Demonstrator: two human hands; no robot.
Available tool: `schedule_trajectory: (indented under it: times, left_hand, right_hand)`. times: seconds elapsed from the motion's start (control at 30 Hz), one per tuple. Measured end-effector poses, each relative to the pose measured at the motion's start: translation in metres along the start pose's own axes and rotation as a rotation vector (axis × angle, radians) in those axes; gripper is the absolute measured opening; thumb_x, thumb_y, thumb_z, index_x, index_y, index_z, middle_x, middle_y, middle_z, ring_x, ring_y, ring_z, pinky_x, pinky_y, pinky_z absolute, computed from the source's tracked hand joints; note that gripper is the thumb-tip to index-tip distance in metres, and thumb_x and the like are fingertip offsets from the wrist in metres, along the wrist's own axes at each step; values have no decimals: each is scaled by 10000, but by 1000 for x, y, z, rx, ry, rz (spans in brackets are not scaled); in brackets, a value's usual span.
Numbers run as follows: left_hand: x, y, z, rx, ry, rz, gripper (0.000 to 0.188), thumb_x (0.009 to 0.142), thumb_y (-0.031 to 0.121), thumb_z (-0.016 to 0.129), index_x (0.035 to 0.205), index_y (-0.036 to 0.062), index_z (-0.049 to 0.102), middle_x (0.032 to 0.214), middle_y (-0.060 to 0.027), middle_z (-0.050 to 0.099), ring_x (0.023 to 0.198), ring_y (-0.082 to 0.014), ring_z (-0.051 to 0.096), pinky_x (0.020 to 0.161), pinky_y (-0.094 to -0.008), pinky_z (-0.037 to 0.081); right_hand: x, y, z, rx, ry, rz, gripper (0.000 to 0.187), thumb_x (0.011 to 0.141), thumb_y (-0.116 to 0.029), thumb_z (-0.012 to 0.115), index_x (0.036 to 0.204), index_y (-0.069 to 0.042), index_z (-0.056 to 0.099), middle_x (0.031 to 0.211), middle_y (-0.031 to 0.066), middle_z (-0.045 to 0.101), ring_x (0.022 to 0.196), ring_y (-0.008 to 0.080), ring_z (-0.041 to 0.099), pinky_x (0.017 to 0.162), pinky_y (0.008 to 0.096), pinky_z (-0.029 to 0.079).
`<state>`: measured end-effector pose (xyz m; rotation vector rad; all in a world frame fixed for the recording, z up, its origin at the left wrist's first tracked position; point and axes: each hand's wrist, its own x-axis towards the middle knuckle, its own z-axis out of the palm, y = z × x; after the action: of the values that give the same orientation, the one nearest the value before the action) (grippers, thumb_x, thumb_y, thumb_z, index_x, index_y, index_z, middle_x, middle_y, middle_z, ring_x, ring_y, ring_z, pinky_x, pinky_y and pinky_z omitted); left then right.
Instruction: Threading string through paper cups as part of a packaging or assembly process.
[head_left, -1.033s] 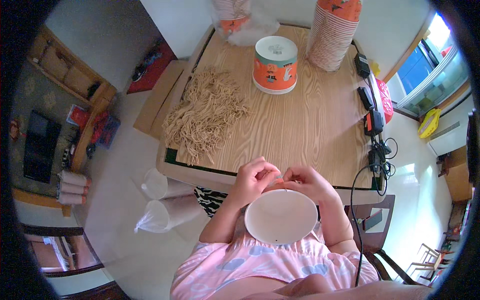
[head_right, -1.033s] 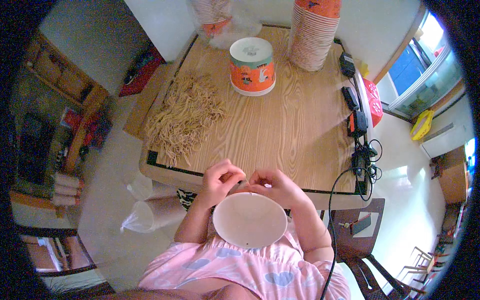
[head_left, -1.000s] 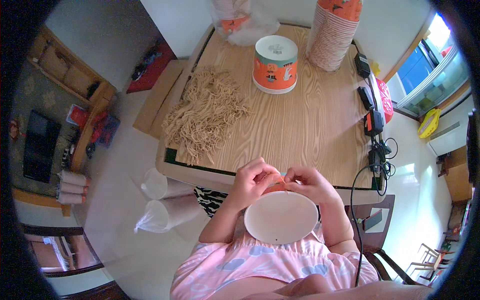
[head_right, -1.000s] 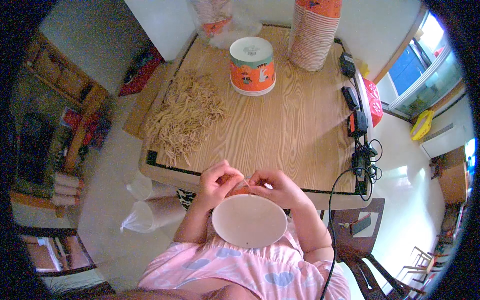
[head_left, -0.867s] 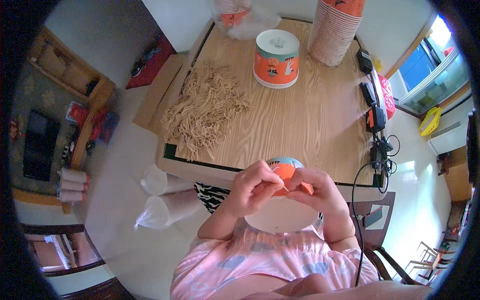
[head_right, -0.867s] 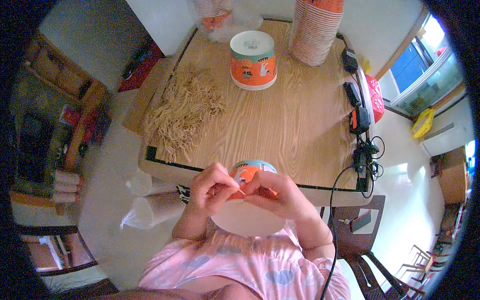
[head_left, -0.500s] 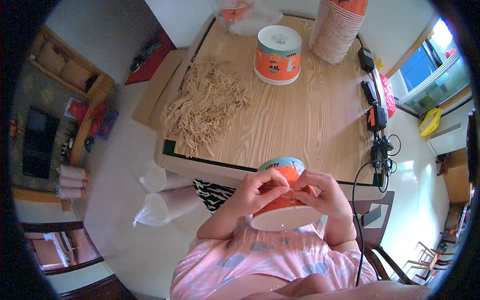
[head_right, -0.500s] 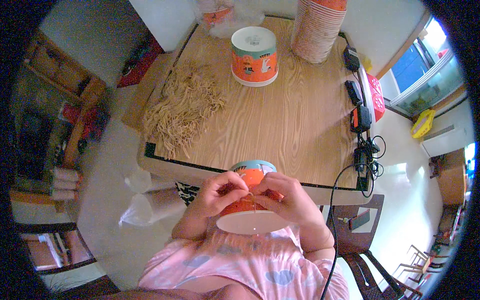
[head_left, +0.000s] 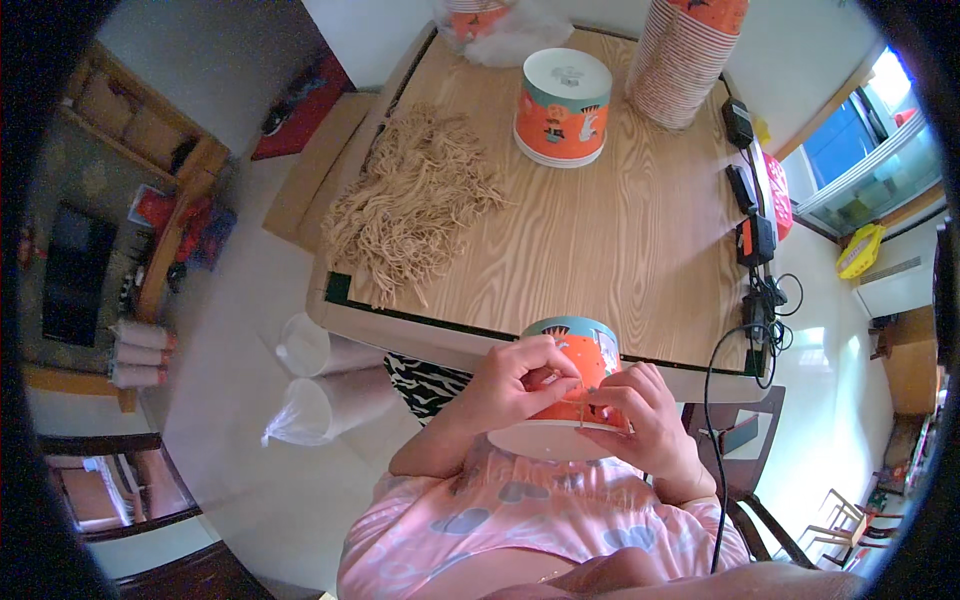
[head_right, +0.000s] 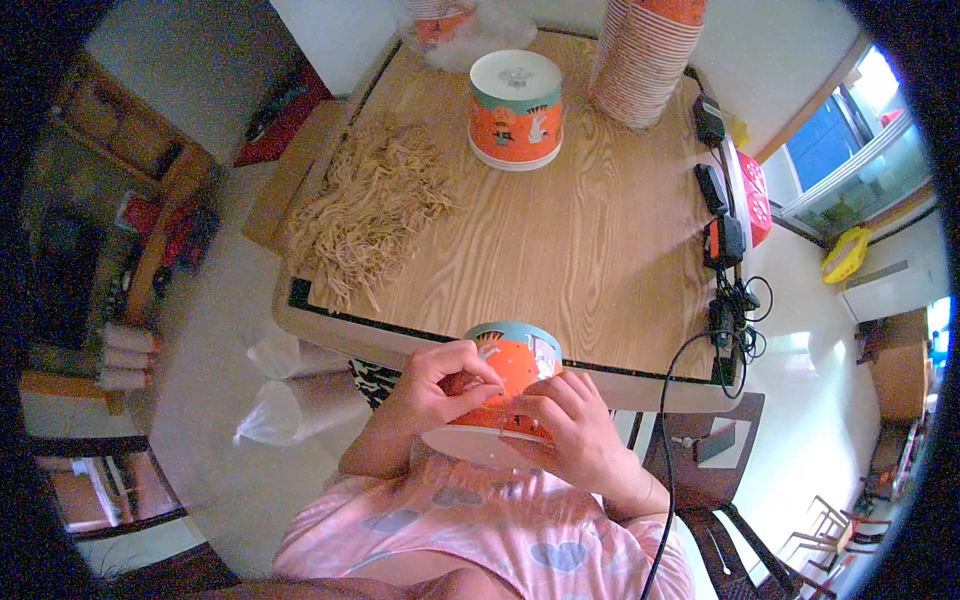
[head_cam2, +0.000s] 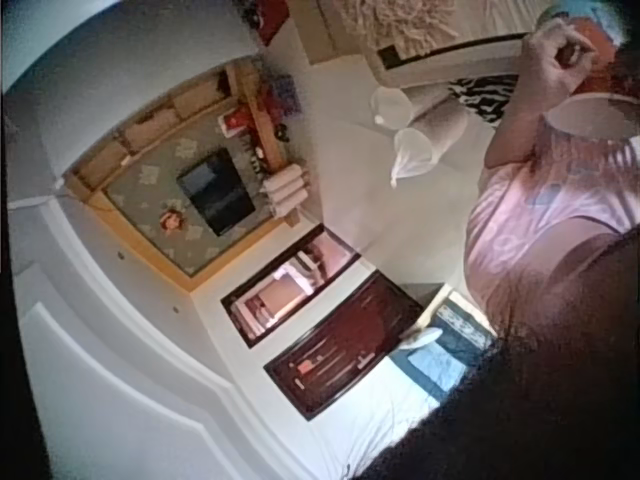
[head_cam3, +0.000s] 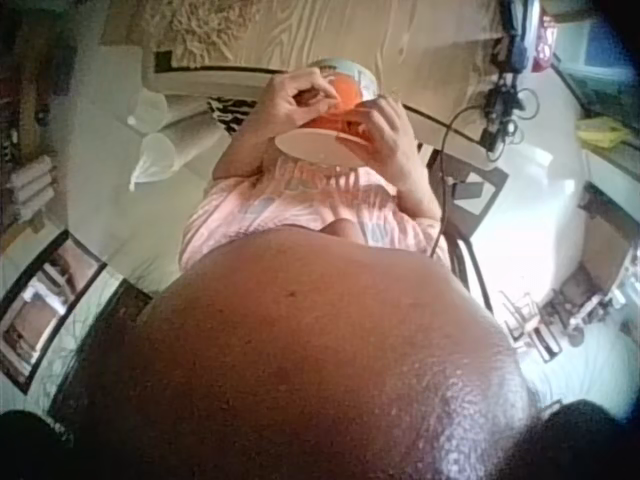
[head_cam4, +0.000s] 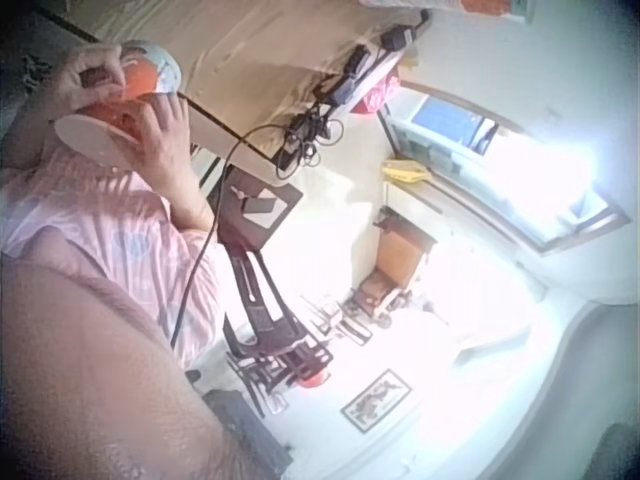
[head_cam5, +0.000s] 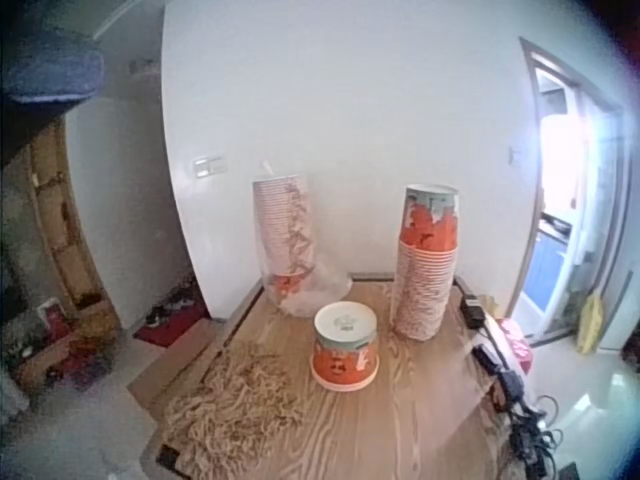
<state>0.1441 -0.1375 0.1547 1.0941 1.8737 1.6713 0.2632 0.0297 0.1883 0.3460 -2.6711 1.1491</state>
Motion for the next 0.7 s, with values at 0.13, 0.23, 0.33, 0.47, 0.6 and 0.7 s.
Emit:
schedule_trajectory:
  times: [0.13,0.23,0.33,0.47,0.6,0.7]
  left_hand:
    - [1,1,0,27,-32,40,71,745,50,674,785,42,616,652,-3,497,526,-86,434,473,-240,350]
    - [2,3,-1,47,-37,62,74,745,55,677,777,42,612,654,-12,499,531,-98,450,477,-246,361]
    - [1,5,-2,30,-51,-9,76,746,56,677,778,41,610,661,-16,501,537,-103,454,482,-243,364]
    - [2,3,-3,32,-50,-43,100,696,20,704,757,38,627,676,-27,534,614,-132,516,556,-260,405]
    - [2,5,-3,49,-28,-37,89,703,30,703,757,39,632,669,-28,522,613,-136,510,557,-262,400]
    - [2,3,-3,63,-18,-30,85,706,40,704,758,44,636,665,-28,514,604,-139,502,551,-258,394]
  right_hand:
    - [-1,2,5,-55,81,13,356,607,-120,723,936,-81,592,876,58,542,796,254,524,705,379,419]
    - [0,4,6,-80,110,-30,326,596,-103,716,900,-79,602,854,53,545,783,246,522,686,373,417]
    - [1,5,7,-58,135,-49,296,598,-94,714,875,-82,611,836,48,549,768,240,521,673,366,415]
    - [0,8,8,-68,148,-62,290,600,-85,710,874,-86,614,835,49,551,762,238,523,668,363,414]
    - [-1,11,9,-45,152,-77,284,598,-69,700,869,-86,617,840,49,553,763,238,527,672,361,418]
    - [0,12,9,-25,152,-77,282,597,-59,693,867,-86,619,845,49,555,764,239,528,676,359,420]
